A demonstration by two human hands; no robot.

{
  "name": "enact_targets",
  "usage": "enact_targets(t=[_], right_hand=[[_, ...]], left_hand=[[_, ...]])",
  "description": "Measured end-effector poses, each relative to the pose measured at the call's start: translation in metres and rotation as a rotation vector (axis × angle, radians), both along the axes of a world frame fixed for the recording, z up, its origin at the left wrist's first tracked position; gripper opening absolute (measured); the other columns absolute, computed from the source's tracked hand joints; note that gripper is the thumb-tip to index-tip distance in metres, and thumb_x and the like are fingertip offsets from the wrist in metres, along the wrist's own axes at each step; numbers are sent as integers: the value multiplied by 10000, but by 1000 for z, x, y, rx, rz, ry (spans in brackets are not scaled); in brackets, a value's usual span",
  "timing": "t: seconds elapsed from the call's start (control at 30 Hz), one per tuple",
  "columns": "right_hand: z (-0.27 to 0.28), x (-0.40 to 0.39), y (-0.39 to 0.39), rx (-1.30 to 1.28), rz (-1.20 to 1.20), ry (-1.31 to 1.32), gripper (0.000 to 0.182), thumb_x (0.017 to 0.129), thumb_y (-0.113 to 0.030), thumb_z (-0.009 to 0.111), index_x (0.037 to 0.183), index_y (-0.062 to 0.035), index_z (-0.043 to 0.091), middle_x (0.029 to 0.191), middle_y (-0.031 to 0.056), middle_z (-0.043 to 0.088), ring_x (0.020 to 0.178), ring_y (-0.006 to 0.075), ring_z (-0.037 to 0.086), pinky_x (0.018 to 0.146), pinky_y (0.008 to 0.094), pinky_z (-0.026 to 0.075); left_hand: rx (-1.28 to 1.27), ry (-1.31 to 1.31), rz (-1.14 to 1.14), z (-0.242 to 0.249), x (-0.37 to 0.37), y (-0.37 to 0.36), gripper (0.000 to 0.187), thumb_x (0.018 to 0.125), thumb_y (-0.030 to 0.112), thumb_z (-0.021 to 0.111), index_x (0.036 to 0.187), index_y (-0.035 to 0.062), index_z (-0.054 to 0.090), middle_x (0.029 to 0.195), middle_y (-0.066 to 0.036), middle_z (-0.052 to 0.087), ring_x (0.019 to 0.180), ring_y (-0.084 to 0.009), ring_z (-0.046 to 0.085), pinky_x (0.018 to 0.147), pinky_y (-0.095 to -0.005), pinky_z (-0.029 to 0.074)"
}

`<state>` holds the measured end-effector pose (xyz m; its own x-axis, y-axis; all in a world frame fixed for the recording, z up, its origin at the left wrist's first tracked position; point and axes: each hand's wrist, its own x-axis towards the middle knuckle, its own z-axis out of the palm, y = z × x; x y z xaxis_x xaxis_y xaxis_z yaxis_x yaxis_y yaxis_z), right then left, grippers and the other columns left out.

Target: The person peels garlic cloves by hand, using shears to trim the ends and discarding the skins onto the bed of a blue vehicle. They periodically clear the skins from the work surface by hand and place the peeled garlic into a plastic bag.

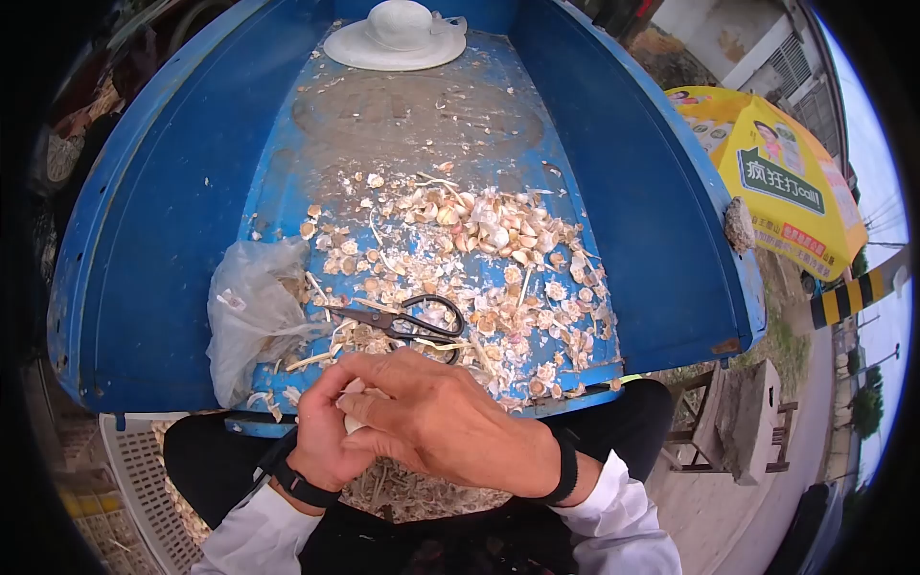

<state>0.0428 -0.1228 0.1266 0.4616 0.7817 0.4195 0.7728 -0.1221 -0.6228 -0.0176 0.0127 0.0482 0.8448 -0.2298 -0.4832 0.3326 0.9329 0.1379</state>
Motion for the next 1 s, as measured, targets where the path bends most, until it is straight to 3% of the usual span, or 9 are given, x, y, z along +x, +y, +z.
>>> enact_targets(t=[0.17, 0.23, 0.33, 0.47, 0.7, 0.83, 0.9, 0.93, 1.0], right_hand=[[-62, 119, -12, -120, -563, 159, 161, 797, -47, 687, 950, 1, 704, 785, 160, 669, 665, 312, 653, 664, 377, 534], [-99, 160, -19, -358, -571, -149, 137, 772, -30, 658, 898, 9, 691, 755, 199, 657, 644, 356, 637, 644, 394, 522], [-117, 169, -13, -614, -574, -191, 127, 742, -47, 654, 852, 16, 667, 766, 239, 635, 682, 396, 623, 657, 408, 508], [-111, 161, -27, -448, -485, -60, 108, 764, -64, 610, 794, 37, 632, 733, 259, 621, 693, 421, 621, 657, 450, 497], [-79, 101, -62, -390, -608, 119, 244, 910, -219, 527, 831, 12, 519, 592, 96, 432, 560, 145, 374, 518, 338, 340], [-89, 69, -98, -310, -646, 135, 341, 973, -310, 492, 835, 1, 457, 660, 36, 353, 656, 127, 307, 570, 320, 303], [-107, 79, -125, -304, -660, 117, 338, 976, -308, 499, 840, 1, 478, 666, 25, 362, 652, 120, 314, 570, 310, 303], [-112, 81, -130, -305, -693, 100, 336, 980, -307, 506, 845, 1, 500, 671, 15, 371, 649, 113, 322, 570, 299, 304], [-101, 72, -122, -246, -657, 246, 317, 981, -287, 511, 845, -1, 521, 673, 5, 394, 639, 101, 341, 564, 286, 308]], left_hand=[[-27, -34, -54, -20, 6, 4, 337, 1005, 318, 436, 1019, 23, 599, 962, -121, 619, 773, -188, 605, 466, -215, 469], [-27, -18, -25, -22, 9, 6, 290, 1003, 294, 473, 992, 29, 592, 961, -119, 604, 737, -162, 583, 441, -186, 446], [-91, -66, 11, -23, 11, 8, 249, 1004, 262, 492, 971, 33, 581, 965, -110, 590, 720, -132, 565, 415, -154, 418], [-64, -92, 15, -19, 12, 11, 222, 1007, 241, 495, 984, 33, 569, 994, -112, 575, 708, -115, 539, 390, -134, 391], [-84, -381, 56, 59, -84, 81, 274, 1020, 283, 464, 1062, 27, 556, 1018, -130, 547, 586, -84, 439, 373, -138, 302], [108, -396, 603, 50, -218, 152, 319, 1042, 255, 392, 1067, -23, 546, 1002, -167, 502, 659, -115, 451, 377, -143, 379], [680, -68, 676, 4, -288, 195, 306, 1024, 260, 445, 1138, 2, 565, 1182, -213, 529, 870, -195, 614, 487, -188, 498], [969, 300, 547, 5, -299, 198, 350, 1007, 268, 485, 1225, -1, 541, 1290, -217, 501, 1030, -256, 624, 687, -262, 561], [1666, 677, 194, -28, -337, 208, 354, 999, 262, 497, 1224, -9, 535, 1280, -219, 508, 1019, -246, 625, 723, -273, 550]])
